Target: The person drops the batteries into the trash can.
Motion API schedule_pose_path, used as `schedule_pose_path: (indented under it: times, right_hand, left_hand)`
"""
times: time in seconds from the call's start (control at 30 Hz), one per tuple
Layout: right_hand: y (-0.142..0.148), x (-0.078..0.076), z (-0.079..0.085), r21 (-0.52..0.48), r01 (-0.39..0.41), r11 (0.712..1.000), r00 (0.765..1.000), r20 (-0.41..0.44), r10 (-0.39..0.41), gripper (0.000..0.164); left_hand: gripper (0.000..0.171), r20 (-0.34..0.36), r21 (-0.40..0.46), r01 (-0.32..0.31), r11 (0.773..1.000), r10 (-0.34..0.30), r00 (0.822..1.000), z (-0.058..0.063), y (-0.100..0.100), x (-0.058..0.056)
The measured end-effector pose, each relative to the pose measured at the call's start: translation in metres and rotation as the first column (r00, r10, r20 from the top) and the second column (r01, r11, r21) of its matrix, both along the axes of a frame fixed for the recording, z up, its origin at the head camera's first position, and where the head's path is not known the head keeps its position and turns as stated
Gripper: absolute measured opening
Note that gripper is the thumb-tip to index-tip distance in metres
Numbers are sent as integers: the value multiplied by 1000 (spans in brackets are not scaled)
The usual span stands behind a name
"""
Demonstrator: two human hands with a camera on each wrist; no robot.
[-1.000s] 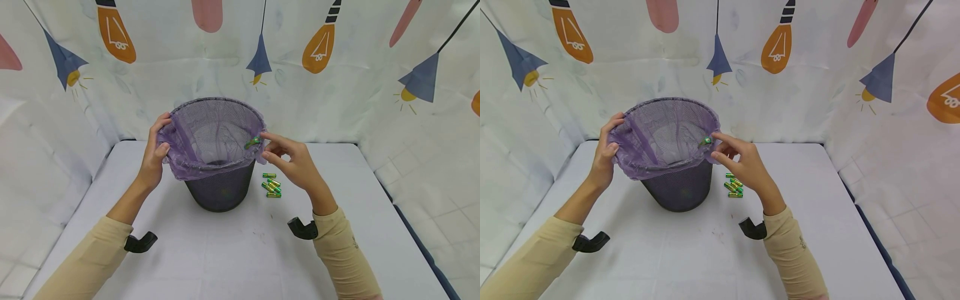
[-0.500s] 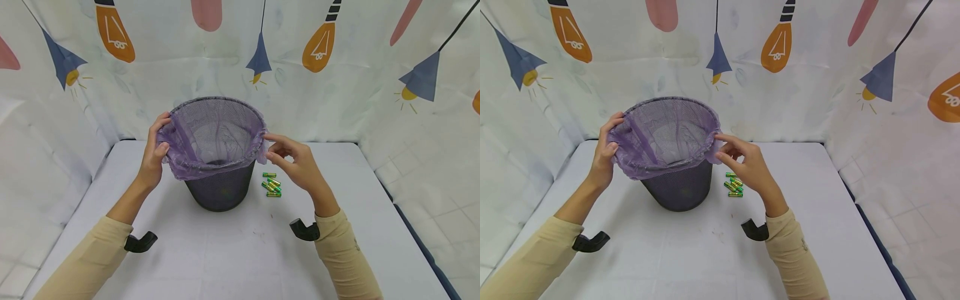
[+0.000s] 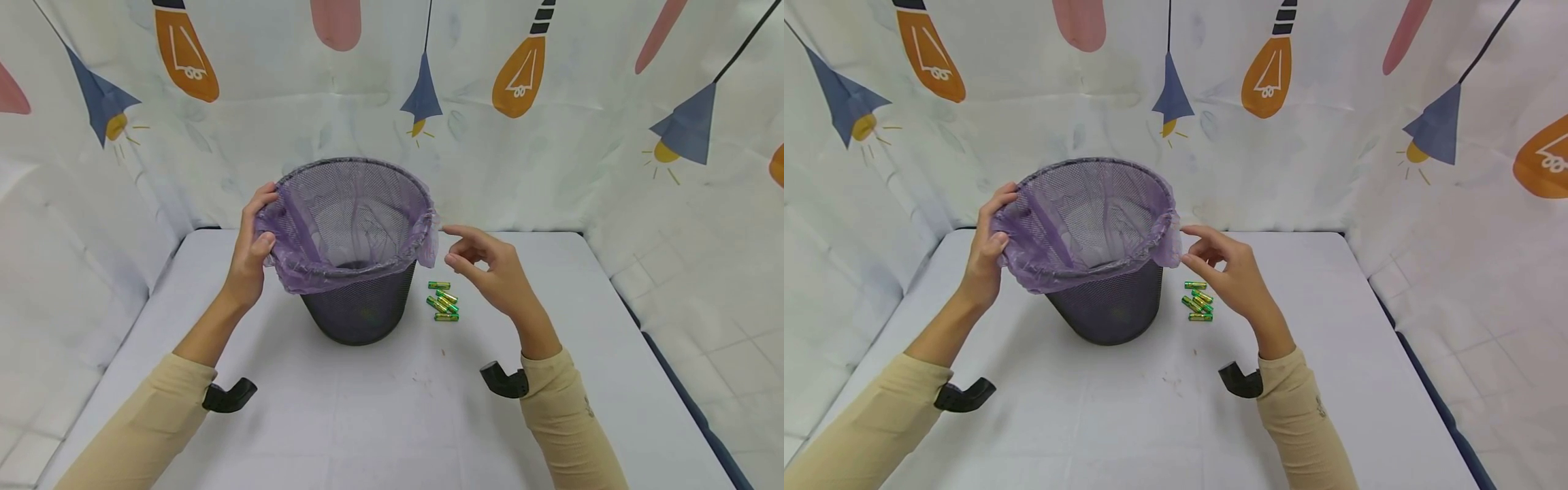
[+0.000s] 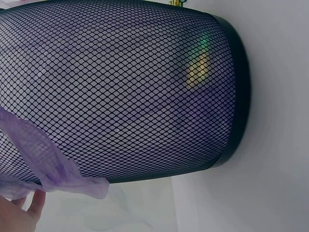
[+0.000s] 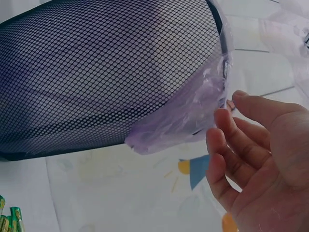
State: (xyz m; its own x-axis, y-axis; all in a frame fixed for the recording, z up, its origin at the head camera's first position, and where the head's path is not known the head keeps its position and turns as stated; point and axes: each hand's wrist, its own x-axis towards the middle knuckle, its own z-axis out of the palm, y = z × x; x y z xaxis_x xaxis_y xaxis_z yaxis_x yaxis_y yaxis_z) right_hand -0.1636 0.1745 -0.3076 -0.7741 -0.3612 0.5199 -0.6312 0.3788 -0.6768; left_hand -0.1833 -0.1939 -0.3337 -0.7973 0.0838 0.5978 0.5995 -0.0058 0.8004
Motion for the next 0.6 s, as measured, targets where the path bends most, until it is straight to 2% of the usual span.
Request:
schedule_pose_path:
  times: [0.6]
  right_hand:
    - [11, 2, -20, 30, 57, 998, 995, 77, -60, 39]
  left_hand:
    - [63, 1, -7, -4, 1000, 4, 1000, 1, 1, 1]
